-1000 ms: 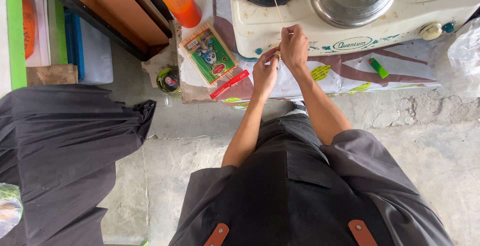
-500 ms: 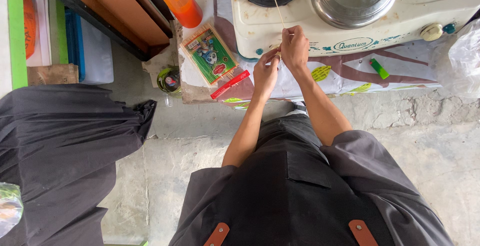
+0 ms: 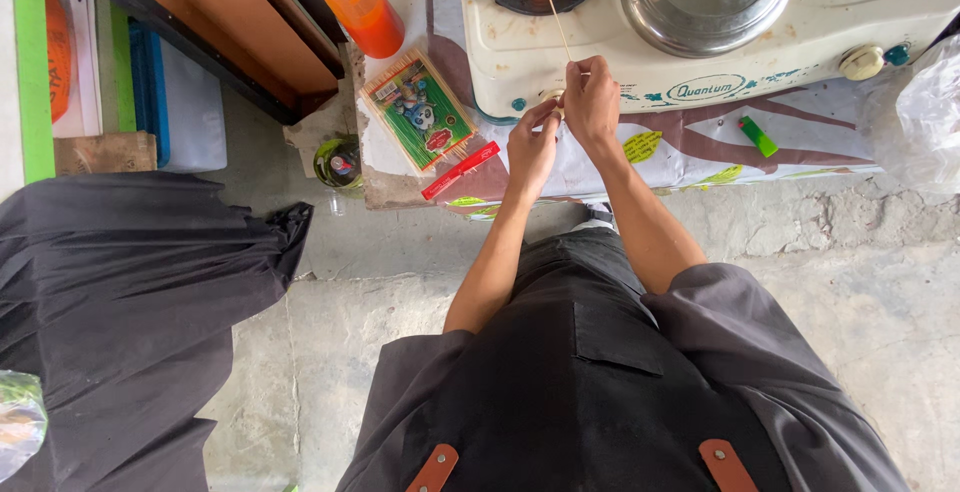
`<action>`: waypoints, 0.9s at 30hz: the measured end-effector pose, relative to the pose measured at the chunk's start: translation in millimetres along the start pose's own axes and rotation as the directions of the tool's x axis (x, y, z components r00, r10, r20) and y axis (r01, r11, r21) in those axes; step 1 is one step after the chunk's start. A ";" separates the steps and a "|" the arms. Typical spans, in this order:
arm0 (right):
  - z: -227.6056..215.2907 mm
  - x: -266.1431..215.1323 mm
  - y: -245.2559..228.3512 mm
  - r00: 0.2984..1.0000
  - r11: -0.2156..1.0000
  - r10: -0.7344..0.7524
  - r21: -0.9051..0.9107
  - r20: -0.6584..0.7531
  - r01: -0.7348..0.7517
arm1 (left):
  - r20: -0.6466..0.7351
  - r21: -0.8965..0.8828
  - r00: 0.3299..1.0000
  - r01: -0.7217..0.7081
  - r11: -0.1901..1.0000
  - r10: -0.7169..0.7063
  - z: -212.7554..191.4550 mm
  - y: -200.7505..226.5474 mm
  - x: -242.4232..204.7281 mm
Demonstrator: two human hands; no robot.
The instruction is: The person pours water from a large jug into a pot, carries the pot to a work area, assembles a steamer by placing a rack and lid on the pot, and then places the assembled steamer onto a portable gas stove and ignites it with a match.
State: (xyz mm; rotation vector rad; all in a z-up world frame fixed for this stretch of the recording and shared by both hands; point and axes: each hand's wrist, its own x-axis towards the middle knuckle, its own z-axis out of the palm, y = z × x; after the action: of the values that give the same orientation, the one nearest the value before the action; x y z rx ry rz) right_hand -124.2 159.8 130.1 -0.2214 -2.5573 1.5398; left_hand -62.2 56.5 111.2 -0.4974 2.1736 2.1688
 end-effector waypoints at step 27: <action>-46.9 -43.3 -17.1 0.999 0.996 0.044 0.075 0.005 -0.044 | -0.157 -0.015 0.963 -0.226 0.974 0.221 6.8 -6.8 2.3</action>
State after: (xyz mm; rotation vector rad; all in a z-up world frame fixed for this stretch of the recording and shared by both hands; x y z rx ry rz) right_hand -73.2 183.7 164.7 -0.2678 -2.5078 1.6497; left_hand -64.1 62.8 103.9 -0.4564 2.3843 2.3553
